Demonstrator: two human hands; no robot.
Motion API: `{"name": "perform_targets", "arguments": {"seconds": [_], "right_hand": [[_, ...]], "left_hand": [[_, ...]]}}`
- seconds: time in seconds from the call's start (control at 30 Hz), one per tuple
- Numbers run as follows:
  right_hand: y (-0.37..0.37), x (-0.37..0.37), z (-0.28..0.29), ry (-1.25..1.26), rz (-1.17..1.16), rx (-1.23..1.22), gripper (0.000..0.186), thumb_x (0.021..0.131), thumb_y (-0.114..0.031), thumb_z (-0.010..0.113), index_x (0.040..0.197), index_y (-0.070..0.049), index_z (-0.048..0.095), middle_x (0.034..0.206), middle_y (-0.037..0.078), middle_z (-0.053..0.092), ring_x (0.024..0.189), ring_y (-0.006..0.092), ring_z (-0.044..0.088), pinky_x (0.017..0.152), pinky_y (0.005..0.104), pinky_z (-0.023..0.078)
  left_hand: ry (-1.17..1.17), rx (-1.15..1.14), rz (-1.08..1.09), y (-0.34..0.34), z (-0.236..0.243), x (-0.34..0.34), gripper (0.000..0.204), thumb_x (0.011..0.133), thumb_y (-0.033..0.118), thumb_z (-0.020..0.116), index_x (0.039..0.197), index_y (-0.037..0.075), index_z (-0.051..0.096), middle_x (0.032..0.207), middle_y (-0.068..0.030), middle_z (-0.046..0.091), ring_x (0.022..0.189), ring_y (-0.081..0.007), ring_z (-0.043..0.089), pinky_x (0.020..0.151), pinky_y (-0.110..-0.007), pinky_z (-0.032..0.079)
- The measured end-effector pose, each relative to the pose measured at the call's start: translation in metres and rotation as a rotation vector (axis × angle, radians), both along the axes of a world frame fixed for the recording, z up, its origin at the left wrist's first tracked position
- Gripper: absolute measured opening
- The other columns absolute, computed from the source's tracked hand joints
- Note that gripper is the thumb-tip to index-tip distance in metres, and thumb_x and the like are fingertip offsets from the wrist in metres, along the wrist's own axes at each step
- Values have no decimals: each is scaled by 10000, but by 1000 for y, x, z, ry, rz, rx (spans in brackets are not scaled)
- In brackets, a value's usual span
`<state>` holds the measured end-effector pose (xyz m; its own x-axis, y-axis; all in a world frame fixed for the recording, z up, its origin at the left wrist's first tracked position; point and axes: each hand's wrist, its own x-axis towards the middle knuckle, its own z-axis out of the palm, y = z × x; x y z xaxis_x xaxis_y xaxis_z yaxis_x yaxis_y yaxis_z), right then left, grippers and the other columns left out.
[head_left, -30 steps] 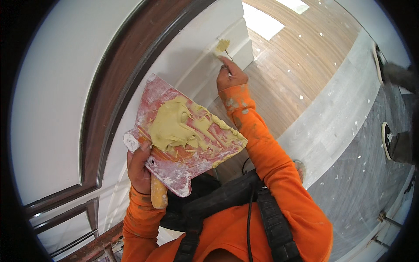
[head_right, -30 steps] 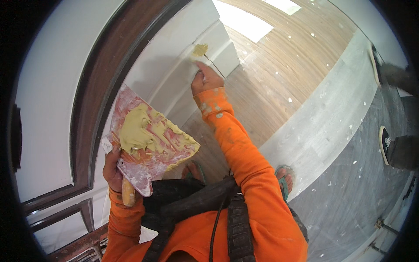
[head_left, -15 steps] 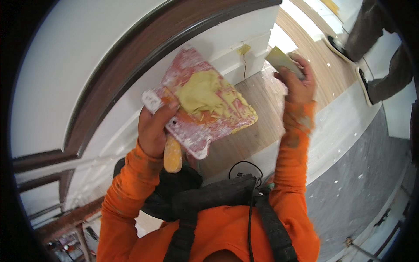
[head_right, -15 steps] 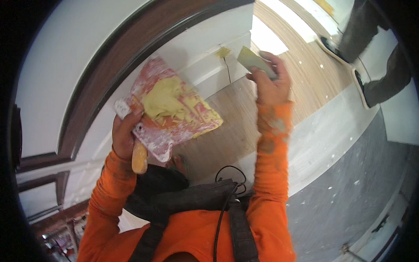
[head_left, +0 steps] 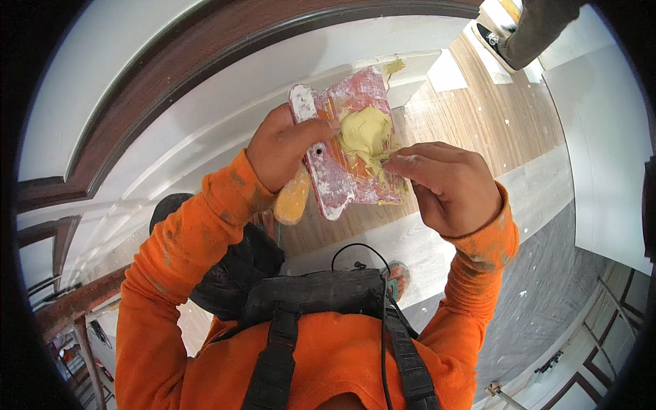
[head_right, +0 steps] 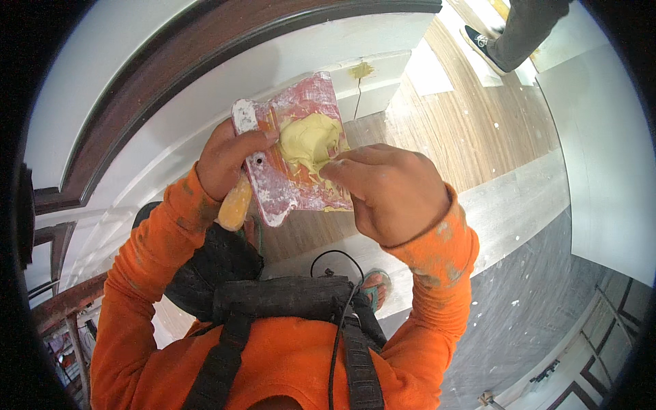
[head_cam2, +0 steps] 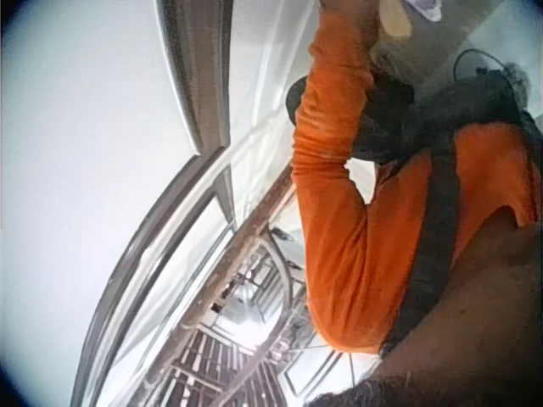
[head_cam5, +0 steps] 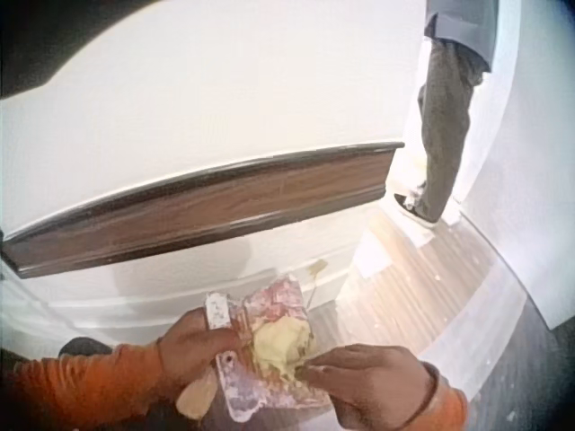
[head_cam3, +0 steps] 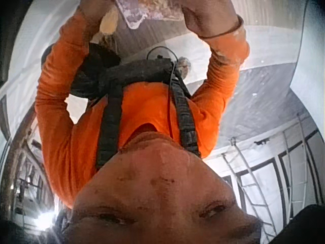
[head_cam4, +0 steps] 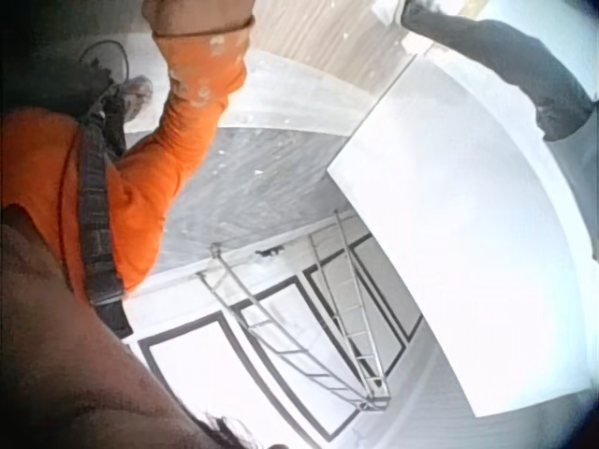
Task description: The person applies filler material to the joints of white wall trim using a small scraper and a hawk to achieve a smooth finish.
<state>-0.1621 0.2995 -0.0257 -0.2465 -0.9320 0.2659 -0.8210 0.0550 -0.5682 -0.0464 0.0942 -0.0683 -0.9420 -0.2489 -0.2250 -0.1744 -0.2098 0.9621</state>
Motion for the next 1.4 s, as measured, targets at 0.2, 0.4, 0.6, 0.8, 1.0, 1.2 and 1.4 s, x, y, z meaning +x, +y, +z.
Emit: {"name": "perform_targets", "arguments": {"seconds": [0.2,0.4,0.6,0.8,1.0,1.2,1.4], "right_hand": [[8,-13,7,-108,188,46,298,616,91,518,857,-44,630,800,136,628,758,318,600,646,377,491],[16,-29,12,-171,23,-14,265,649,97,506,849,-28,627,758,152,620,651,322,599,596,366,485],[8,-28,-3,-168,50,77,240,654,57,528,838,-41,647,667,146,606,606,316,583,555,365,465],[10,-30,-8,-259,20,110,239,673,52,512,849,-37,647,581,154,558,496,287,541,499,344,426],[16,-31,-15,-302,-29,178,241,675,27,508,870,-24,640,498,141,491,415,236,480,446,317,385],[15,-18,-20,-558,-296,272,211,744,73,490,923,49,600,762,68,616,650,118,555,603,231,446],[17,-17,-27,-734,-403,254,256,731,8,483,961,30,593,765,59,604,606,86,515,556,212,427]], "left_hand": [[-32,83,67,-5,6,1,217,817,144,537,956,-13,592,844,-42,610,760,-112,568,711,-256,447],[-7,147,1,-9,4,-1,202,822,140,542,950,-7,595,849,-40,609,781,-117,577,726,-255,451],[-32,225,51,-6,6,1,203,831,126,526,964,-15,584,862,-67,613,775,-139,597,721,-263,478],[-42,333,129,-1,4,1,233,834,127,506,998,-33,550,882,-107,611,773,-175,622,707,-290,525],[-31,312,204,7,5,0,226,825,129,519,989,-22,551,861,-95,611,748,-164,619,684,-274,517],[34,258,326,15,-3,1,195,838,148,524,955,-4,560,851,-72,607,750,-139,602,658,-263,499],[122,100,416,36,-7,-4,189,841,144,531,965,2,549,847,-41,587,720,-102,556,647,-251,467]]}}
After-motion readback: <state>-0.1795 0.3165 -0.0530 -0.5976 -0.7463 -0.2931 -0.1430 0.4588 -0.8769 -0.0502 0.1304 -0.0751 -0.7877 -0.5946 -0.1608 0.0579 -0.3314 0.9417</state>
